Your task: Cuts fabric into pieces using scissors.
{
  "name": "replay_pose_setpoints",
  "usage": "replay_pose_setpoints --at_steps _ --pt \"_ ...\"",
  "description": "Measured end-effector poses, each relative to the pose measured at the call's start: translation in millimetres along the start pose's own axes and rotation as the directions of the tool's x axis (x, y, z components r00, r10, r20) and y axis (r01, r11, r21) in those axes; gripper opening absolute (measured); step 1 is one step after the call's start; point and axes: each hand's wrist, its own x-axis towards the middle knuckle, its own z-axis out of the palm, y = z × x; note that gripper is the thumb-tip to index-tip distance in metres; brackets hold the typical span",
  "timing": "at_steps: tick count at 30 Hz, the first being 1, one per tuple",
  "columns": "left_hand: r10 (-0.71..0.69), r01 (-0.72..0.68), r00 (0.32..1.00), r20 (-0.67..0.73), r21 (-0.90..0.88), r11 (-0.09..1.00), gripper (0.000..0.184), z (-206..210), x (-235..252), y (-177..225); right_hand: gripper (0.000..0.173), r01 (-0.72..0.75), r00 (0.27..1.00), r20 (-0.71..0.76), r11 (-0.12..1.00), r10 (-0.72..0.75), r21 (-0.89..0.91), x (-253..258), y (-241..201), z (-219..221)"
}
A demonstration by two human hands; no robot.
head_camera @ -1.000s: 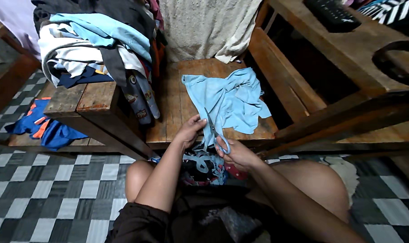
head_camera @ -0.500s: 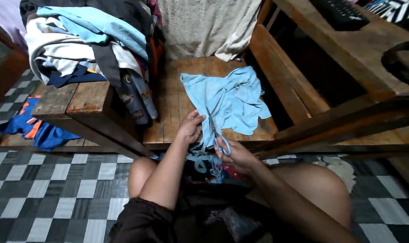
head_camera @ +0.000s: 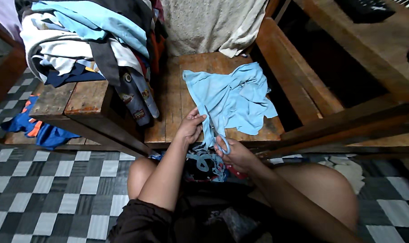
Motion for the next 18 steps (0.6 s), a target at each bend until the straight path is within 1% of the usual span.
replay_pose_setpoints --at_steps 5,9,13,18 --pt "-0.02 0.02 1.0 0.007 -0.026 0.999 0.046 0.3 -1.5 -0.7 0.035 -0.005 1.0 0.016 1.0 0.005 0.024 -1.1 -1.2 -0.4" --pt "-0.043 0.044 0.998 0.045 -0.012 0.999 0.053 -0.3 -4.5 0.0 0.036 -0.021 1.0 0.015 1.0 0.021 0.017 2.4 -4.4 -0.7" --pt "-0.041 0.041 0.998 0.051 -0.01 0.999 0.056 -1.5 -4.8 -0.8 0.036 -0.024 1.0 0.015 0.999 0.023 0.038 5.2 -3.6 -0.8" --pt "-0.039 0.04 0.997 0.062 -0.011 0.999 0.056 -3.2 -5.2 -0.6 0.036 -0.02 1.0 0.008 0.999 0.02 0.048 4.0 -4.3 0.9"
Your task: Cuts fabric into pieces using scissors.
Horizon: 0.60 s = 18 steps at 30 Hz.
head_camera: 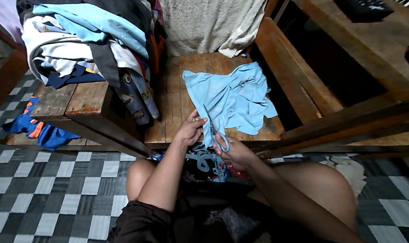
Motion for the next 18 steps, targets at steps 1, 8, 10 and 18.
replay_pose_setpoints --at_steps 1,8,10,18 --pt "0.001 -0.001 1.0 0.002 -0.003 1.0 0.056 -0.4 -0.2 0.0 0.036 -0.004 1.0 0.005 1.0 0.004 0.003 -0.1 -0.3 -0.2" --pt "-0.027 0.024 0.998 0.05 0.06 0.998 0.061 -2.0 -4.4 0.4 0.041 -0.025 0.998 0.058 1.0 0.025 -0.001 4.5 -1.9 -4.9" --pt "-0.032 0.028 0.998 0.054 0.071 0.997 0.061 -2.1 -5.5 1.1 0.041 -0.009 0.998 0.063 1.0 0.009 -0.001 5.7 -1.2 -5.9" --pt "-0.07 0.065 0.997 0.041 0.112 0.992 0.053 -0.1 -8.2 3.9 0.035 -0.012 0.999 0.035 0.998 0.014 -0.057 2.3 -0.5 -7.3"
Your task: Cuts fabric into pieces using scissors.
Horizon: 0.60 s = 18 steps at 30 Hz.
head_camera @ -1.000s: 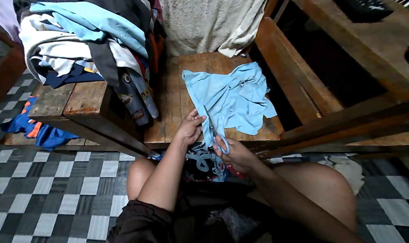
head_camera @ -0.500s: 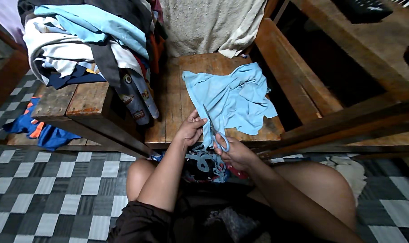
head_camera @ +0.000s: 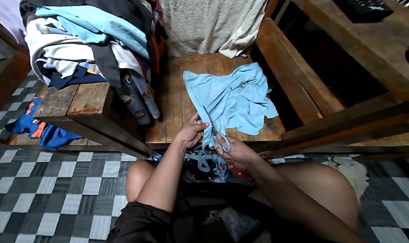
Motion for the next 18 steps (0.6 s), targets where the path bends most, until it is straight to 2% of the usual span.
replay_pose_setpoints --at_steps 4,7,10,14,18 --pt "0.035 -0.036 0.998 -0.05 -0.013 0.999 0.032 -1 6 0 0.034 -0.022 1.0 -0.003 0.999 0.022 -0.039 -5 -1 -3" --pt "0.108 -0.116 0.981 -0.161 -0.039 0.992 0.024 -1 16 -3 0.033 -0.026 1.0 -0.007 0.998 0.026 -0.062 -8 -1 -4" --pt "0.122 -0.137 0.971 -0.208 -0.061 0.989 0.031 0 19 -4 0.031 -0.017 1.0 -0.003 0.998 0.017 -0.055 -9 1 -6" --pt "0.114 -0.129 0.983 -0.145 -0.094 0.987 0.032 3 17 -2 0.032 0.016 1.0 0.014 0.999 -0.016 -0.045 -6 1 -9" --pt "0.088 -0.097 0.992 -0.091 -0.11 0.989 0.047 1 10 0 0.035 0.027 0.999 0.032 0.999 -0.026 -0.033 0 -1 -7"
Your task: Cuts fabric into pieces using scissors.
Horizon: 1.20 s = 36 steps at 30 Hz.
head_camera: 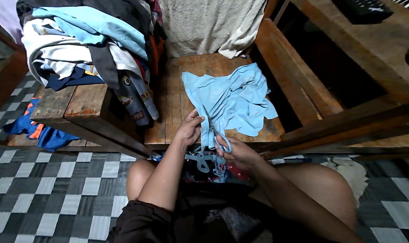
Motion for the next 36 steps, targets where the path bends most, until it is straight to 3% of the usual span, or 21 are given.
replay_pose_setpoints --at_steps 15,29,33,36 --pt "-0.017 0.02 0.999 0.041 -0.069 0.997 0.056 -5 -5 1 0.032 0.001 1.0 -0.02 0.998 0.001 0.056 1 1 12" --pt "-0.036 0.038 0.993 0.11 -0.012 0.999 0.061 -5 -7 -4 0.035 -0.01 0.999 -0.029 0.994 0.013 0.105 6 -1 14" --pt "-0.054 0.052 0.994 0.093 0.022 0.998 0.056 -1 -8 -3 0.034 -0.015 0.999 -0.038 0.997 0.018 0.071 5 0 12" --pt "-0.032 0.03 0.998 0.048 0.039 0.999 0.036 -2 -3 -3 0.033 -0.029 0.999 -0.037 0.999 0.03 0.022 1 0 10"
